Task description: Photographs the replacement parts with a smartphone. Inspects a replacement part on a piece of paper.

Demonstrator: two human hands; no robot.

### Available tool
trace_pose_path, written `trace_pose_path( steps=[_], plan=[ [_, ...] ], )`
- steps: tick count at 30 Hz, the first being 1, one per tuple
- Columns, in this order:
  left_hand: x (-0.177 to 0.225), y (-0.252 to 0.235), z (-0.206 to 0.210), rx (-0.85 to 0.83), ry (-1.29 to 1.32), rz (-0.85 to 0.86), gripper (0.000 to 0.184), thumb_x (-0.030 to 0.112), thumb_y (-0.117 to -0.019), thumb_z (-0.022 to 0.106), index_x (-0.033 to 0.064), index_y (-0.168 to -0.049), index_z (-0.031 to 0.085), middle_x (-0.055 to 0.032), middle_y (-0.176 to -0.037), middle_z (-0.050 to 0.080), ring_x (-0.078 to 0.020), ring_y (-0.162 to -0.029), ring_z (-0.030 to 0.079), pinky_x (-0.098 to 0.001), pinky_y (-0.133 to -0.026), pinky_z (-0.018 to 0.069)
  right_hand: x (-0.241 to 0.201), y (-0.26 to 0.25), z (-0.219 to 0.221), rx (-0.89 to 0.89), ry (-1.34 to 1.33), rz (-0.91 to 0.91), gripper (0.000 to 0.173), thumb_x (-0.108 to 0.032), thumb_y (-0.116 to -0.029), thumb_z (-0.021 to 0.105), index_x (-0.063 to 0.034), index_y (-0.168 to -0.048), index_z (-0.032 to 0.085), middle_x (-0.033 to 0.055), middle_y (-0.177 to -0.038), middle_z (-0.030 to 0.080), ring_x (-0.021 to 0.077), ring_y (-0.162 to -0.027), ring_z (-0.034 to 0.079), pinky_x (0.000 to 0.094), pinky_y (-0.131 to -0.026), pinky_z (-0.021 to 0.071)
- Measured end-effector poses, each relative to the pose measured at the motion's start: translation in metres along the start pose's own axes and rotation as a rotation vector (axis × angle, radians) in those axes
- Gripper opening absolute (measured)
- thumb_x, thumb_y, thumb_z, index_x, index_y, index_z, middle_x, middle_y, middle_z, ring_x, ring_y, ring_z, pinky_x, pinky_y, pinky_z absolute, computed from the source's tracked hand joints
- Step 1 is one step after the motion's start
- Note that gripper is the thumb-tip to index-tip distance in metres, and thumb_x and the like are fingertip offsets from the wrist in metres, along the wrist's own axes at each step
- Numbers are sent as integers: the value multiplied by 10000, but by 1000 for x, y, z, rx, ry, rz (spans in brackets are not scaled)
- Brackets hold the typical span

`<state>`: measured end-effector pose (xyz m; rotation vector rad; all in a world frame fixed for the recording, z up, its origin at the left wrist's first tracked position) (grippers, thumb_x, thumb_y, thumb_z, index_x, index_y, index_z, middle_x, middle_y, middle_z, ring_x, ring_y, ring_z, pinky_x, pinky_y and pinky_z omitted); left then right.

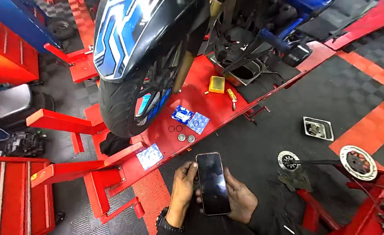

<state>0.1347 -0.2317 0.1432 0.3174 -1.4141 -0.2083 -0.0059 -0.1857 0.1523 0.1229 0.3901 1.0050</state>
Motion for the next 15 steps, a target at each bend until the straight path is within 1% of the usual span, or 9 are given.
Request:
trace_pose_path(
  steps=[4,7,10,12,15],
  plan=[
    [6,0,1,47,20,15,295,185,-1074,494,-1,-1063,722,-97,-846,700,-179,-731,670,-320,-681,588,-8,-4,3,-40,20,9,832,-787,-957,348,-163,-1484,506,220,-1400,593,410,-1313,553,671,-1112,397],
    [7,-3,3,73,40,45,290,169,-1067,495,-13,-1038,718,-103,-825,691,-180,-714,661,-321,-666,582,-12,-7,-1,-79,22,33,824,-780,-964,345,-155,-1471,519,216,-1379,604,401,-1293,567,655,-1103,415],
    [5,2,5,107,59,38,292,166,-1069,489,-17,-1036,714,-97,-819,686,-169,-710,657,-306,-663,577,-14,-4,1,-67,26,57,852,-810,-943,335,-167,-1467,528,209,-1379,609,397,-1292,573,653,-1091,428],
    [4,3,5,107,74,41,296,156,-1070,482,-28,-1023,710,-115,-818,693,-185,-710,671,-323,-666,593,-12,-3,-3,-57,17,66,827,-777,-971,324,-144,-1467,518,221,-1361,611,406,-1279,577,662,-1090,426],
    [1,3,7,98,66,51,302,156,-1072,474,-18,-1021,715,-105,-824,692,-176,-720,666,-320,-680,585,-12,-1,-8,-54,-3,63,805,-747,-993,302,-132,-1470,505,240,-1355,606,418,-1276,572,668,-1089,417]
  ],
)
Point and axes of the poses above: each hand's wrist, its own y-axis away from the middle knuckle, its own z-axis out of the palm, x = y × z, the point moved 8 cm from there along -y, towards the middle knuckle
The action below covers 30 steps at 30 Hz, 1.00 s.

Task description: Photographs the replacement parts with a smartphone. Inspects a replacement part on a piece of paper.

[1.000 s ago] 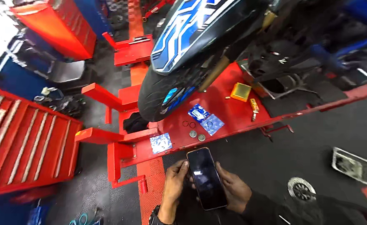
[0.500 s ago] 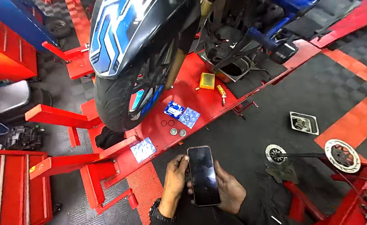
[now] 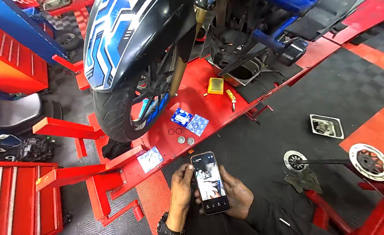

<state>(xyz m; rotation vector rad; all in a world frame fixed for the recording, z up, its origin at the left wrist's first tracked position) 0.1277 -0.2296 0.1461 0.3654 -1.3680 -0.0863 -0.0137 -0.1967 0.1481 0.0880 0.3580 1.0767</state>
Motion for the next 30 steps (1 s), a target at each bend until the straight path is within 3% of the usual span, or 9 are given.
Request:
trace_pose_path(
  steps=[9,12,14,18,21,23,25,28,30],
  plan=[
    [9,-4,-1,58,2,3,296,163,-1071,484,-2,-1015,723,-106,-771,681,-173,-659,650,-319,-627,575,-9,2,1,44,53,-6,784,-714,-1002,369,-125,-1512,453,244,-1419,559,432,-1318,543,694,-1077,427],
    [21,-18,-12,125,-50,38,270,169,-1066,507,34,-1016,736,-82,-786,682,-164,-674,639,-319,-636,560,-23,-3,0,213,215,-52,550,-454,-1043,505,-94,-1457,456,236,-1307,628,414,-1159,660,629,-910,574],
    [28,-29,-16,166,-64,52,270,199,-1077,512,49,-1028,731,-71,-787,674,-155,-660,624,-309,-617,548,-35,-10,4,294,334,-138,462,-227,-1002,612,-55,-1408,474,239,-1228,657,388,-1056,702,577,-844,612],
    [46,-41,-17,211,-50,64,302,283,-1092,493,76,-1080,713,-68,-851,692,-153,-721,652,-325,-660,567,-50,-23,16,418,602,-262,654,-11,-826,776,-71,-1383,438,210,-1118,695,331,-891,738,463,-768,649],
    [56,-40,-14,231,-25,88,305,292,-1090,498,76,-1091,714,-77,-889,713,-165,-763,680,-340,-699,589,-53,-24,18,502,812,-287,881,-30,-733,871,-145,-1464,392,128,-1166,709,252,-977,743,398,-844,654],
    [55,-40,-14,235,-26,96,299,288,-1088,502,76,-1061,711,-72,-866,699,-164,-744,666,-334,-681,575,-52,-24,15,563,893,-278,927,-64,-715,885,-176,-1481,376,110,-1165,704,236,-919,749,390,-773,667],
    [51,-41,-14,234,-2,87,291,275,-1084,513,70,-1044,714,-75,-859,695,-165,-739,660,-330,-673,571,-50,-23,13,574,868,-255,922,-58,-729,873,-177,-1484,358,128,-1144,707,262,-848,752,398,-686,670],
    [47,-45,-15,215,13,27,279,265,-1081,523,72,-1092,725,-76,-872,705,-156,-730,659,-317,-670,569,-53,-25,11,542,707,-255,794,-72,-802,819,-153,-1468,395,172,-1120,702,302,-827,738,419,-660,651],
    [49,-51,-17,192,-28,-8,278,274,-1077,533,77,-1112,726,-72,-815,688,-135,-624,615,-276,-570,535,-60,-28,11,525,614,-275,681,-55,-854,754,-136,-1446,427,199,-1111,700,318,-832,734,424,-663,642]
  ],
)
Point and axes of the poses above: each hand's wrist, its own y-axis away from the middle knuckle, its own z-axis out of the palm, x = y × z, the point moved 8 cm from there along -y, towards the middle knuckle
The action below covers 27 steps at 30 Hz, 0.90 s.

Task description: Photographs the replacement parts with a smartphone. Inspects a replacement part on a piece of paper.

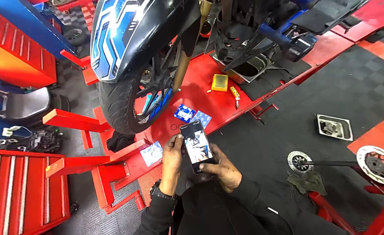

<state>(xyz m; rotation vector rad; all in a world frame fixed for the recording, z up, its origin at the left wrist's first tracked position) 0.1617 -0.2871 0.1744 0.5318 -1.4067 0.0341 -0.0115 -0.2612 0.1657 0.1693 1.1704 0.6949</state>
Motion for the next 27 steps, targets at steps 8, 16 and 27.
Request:
trace_pose_path(
  steps=[8,16,27],
  plan=[
    [17,-46,-3,-64,-185,-6,292,301,-1069,556,71,-1079,736,-53,-733,612,-117,-497,498,-245,-436,435,-13,-35,1,5,-87,-34,585,17,-874,653,-118,-1410,461,221,-1152,674,349,-843,722,460,-630,626],
    [8,-63,-5,-41,-203,-7,291,300,-1068,557,67,-1023,727,-37,-726,591,-116,-505,493,-249,-449,443,-7,-53,1,20,-72,-19,539,52,-888,624,-98,-1380,463,209,-1125,685,338,-820,725,450,-619,624],
    [18,-48,-10,-57,-148,3,272,302,-1065,560,94,-990,717,-4,-678,571,-82,-484,467,-219,-449,425,-11,-45,10,12,-94,-29,491,84,-888,617,-55,-1341,487,218,-1094,690,329,-808,731,430,-617,632]
  ],
)
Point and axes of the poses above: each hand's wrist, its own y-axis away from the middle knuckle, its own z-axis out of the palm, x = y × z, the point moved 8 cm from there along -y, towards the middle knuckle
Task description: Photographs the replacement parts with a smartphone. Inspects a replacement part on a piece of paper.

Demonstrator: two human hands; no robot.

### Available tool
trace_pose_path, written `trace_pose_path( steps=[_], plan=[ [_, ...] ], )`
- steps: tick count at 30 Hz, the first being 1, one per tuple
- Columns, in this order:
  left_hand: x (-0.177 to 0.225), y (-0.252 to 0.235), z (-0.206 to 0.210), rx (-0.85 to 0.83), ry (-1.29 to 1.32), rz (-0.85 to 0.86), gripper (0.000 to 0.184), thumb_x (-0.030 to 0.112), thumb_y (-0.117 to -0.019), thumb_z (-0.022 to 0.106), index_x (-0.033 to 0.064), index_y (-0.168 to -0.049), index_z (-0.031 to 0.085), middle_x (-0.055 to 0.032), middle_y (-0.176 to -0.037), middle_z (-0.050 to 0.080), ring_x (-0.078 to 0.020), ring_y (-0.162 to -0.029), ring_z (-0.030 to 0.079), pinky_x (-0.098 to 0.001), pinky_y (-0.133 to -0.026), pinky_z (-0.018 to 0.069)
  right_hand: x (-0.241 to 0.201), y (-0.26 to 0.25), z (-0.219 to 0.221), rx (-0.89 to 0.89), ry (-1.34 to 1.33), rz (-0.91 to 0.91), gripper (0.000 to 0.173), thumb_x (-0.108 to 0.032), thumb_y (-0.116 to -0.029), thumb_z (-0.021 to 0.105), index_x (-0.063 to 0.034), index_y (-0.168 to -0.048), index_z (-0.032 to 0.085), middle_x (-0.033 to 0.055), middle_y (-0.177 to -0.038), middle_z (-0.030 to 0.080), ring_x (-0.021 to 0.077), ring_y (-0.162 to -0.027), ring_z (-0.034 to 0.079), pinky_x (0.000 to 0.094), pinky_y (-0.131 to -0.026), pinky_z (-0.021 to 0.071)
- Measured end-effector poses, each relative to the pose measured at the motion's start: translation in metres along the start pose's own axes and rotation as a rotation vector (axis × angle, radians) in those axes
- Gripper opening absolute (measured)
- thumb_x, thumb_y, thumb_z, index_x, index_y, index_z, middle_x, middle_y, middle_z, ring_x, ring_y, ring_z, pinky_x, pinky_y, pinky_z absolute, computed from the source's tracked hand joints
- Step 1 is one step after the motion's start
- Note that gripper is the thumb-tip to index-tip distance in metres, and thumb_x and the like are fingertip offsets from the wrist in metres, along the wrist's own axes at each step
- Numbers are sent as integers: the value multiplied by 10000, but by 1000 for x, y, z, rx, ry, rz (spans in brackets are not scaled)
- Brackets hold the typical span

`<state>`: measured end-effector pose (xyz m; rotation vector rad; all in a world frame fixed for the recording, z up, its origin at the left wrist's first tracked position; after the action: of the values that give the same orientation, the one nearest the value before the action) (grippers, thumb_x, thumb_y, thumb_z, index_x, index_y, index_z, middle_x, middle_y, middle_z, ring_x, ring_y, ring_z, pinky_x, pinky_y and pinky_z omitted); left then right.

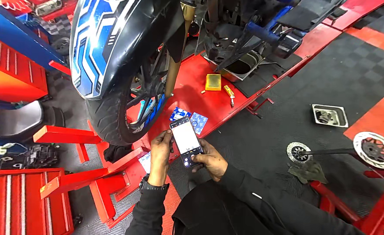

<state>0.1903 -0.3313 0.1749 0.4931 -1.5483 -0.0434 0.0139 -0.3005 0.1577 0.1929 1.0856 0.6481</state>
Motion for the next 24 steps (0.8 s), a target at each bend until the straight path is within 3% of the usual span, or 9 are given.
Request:
trace_pose_path(
  steps=[5,10,19,24],
  plan=[
    [2,-5,-3,6,62,-3,273,239,-1066,559,43,-981,729,-35,-684,583,-96,-502,482,-225,-465,438,-1,5,4,2,-10,-8,495,81,-892,617,-60,-1350,492,221,-1113,686,331,-820,730,428,-616,631],
    [11,9,-4,-20,36,22,250,295,-1065,558,113,-994,714,5,-703,570,-69,-504,477,-200,-458,429,-4,10,7,-1,-12,-2,502,58,-889,620,-62,-1360,493,226,-1108,692,329,-800,731,424,-622,632],
    [7,-11,-3,8,66,11,256,240,-1068,554,58,-1002,721,-31,-725,598,-100,-530,510,-225,-472,451,-6,-1,5,-7,12,-24,471,62,-897,610,-50,-1339,496,220,-1106,688,331,-803,729,437,-623,633],
    [-5,-24,0,25,41,-10,256,273,-1065,563,76,-1002,713,-17,-698,589,-92,-504,499,-228,-456,445,2,-21,-6,-12,16,-10,476,58,-893,609,-45,-1344,496,214,-1106,690,332,-804,729,446,-624,633]
  ],
)
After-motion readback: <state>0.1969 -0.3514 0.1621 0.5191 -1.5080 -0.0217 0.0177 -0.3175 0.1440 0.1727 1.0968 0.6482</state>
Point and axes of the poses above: each hand's wrist, its own y-axis away from the middle knuckle, its own z-axis out of the palm, x = y × z, the point moved 8 cm from there along -y, towards the middle knuckle
